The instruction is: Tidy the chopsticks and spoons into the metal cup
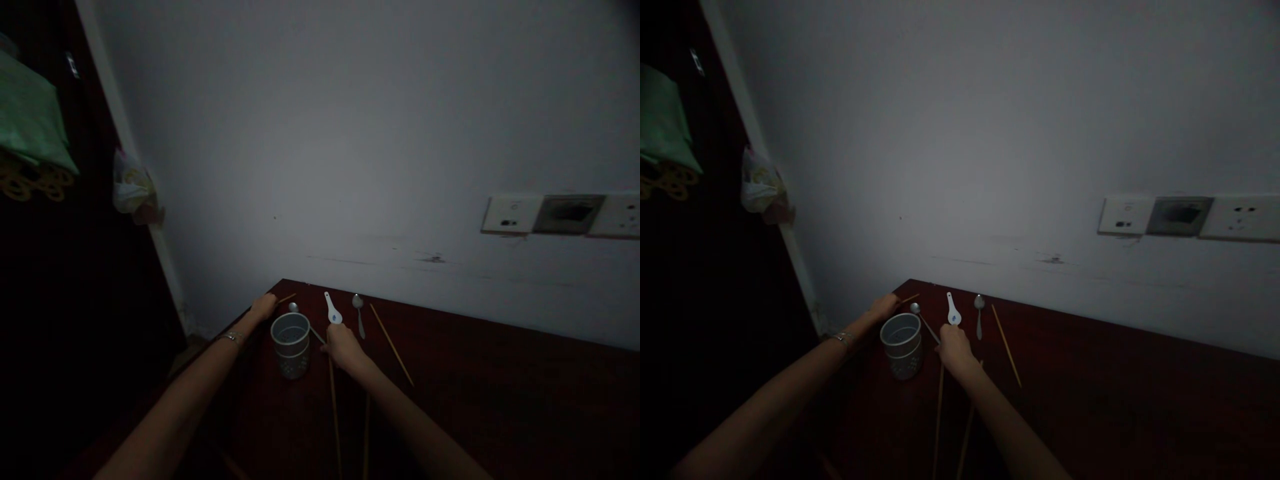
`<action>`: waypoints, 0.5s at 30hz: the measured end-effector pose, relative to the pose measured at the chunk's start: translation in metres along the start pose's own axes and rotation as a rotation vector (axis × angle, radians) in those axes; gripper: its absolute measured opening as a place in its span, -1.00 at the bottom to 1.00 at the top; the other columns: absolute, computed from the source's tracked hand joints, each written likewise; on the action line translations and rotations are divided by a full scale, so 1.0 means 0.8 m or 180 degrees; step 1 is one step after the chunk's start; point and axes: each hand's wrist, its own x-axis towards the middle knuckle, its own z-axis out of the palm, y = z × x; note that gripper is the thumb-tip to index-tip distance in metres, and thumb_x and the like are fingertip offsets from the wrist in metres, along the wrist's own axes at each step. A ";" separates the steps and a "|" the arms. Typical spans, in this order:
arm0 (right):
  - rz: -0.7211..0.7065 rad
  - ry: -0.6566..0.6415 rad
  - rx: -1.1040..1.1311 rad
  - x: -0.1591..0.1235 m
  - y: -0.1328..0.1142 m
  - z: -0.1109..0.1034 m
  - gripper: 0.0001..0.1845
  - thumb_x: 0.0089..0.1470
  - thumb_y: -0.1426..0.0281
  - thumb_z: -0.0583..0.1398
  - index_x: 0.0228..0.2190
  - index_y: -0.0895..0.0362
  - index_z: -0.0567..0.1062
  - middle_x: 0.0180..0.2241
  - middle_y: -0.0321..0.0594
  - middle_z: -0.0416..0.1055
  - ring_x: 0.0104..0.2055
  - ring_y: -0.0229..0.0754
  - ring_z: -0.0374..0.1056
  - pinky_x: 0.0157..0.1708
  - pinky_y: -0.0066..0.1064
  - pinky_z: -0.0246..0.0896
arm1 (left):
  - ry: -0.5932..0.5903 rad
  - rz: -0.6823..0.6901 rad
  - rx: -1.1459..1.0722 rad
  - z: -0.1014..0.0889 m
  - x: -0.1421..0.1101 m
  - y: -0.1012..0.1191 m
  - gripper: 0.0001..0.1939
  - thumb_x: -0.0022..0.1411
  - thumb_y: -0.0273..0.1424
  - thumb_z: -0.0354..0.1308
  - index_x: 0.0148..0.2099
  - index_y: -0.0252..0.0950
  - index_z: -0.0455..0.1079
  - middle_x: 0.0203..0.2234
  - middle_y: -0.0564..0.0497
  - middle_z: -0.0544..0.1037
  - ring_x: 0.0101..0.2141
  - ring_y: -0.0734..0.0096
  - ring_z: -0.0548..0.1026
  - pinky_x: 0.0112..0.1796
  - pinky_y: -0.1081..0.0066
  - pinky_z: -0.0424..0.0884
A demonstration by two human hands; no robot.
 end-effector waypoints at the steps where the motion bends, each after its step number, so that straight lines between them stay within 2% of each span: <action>1: -0.0008 -0.0005 0.0035 0.000 0.000 0.000 -0.77 -0.16 0.42 0.26 -0.35 0.21 0.47 -0.30 -0.01 0.45 -0.22 -0.04 0.41 -0.36 -0.41 0.25 | 0.0003 0.0018 -0.0015 0.001 -0.001 0.000 -0.72 0.20 -0.34 -0.09 -0.28 -0.37 0.42 -0.30 -0.19 0.49 -0.27 0.25 0.44 -0.32 0.40 0.31; 6: 0.0046 -0.0054 0.0357 -0.001 0.005 -0.004 -0.83 -0.14 0.37 0.24 -0.46 0.23 0.46 -0.46 -0.05 0.47 -0.37 -0.09 0.44 -0.47 -0.46 0.24 | 0.0000 0.0131 -0.0087 0.000 -0.005 -0.001 -0.72 0.21 -0.37 -0.09 -0.29 -0.37 0.42 -0.31 -0.15 0.48 -0.27 0.24 0.43 -0.30 0.38 0.30; 9: 0.0035 -0.0111 0.0716 -0.003 0.011 -0.012 -0.85 -0.08 0.38 0.19 -0.54 0.23 0.44 -0.59 -0.11 0.44 -0.54 -0.19 0.41 -0.58 -0.52 0.21 | 0.0026 0.0132 -0.0119 -0.001 -0.007 0.000 -0.73 0.20 -0.37 -0.08 -0.31 -0.38 0.42 -0.33 -0.16 0.48 -0.27 0.22 0.42 -0.30 0.38 0.30; 12: 0.0051 -0.0178 0.1130 -0.006 0.020 -0.028 -0.80 -0.04 0.36 0.14 -0.59 0.23 0.40 -0.67 -0.15 0.39 -0.68 -0.26 0.33 -0.72 -0.55 0.14 | 0.0044 0.0135 -0.0139 -0.002 -0.009 0.001 -0.74 0.19 -0.37 -0.06 -0.33 -0.38 0.42 -0.32 -0.17 0.47 -0.28 0.22 0.42 -0.31 0.38 0.30; 15: 0.0156 -0.0025 0.1445 -0.008 0.036 -0.051 -0.80 -0.03 0.37 0.12 -0.57 0.23 0.40 -0.70 -0.19 0.37 -0.72 -0.30 0.28 -0.77 -0.57 0.10 | 0.0115 0.0124 -0.0164 -0.005 -0.011 0.004 -0.74 0.18 -0.34 -0.06 -0.30 -0.37 0.41 -0.28 -0.19 0.46 -0.27 0.20 0.43 -0.28 0.36 0.30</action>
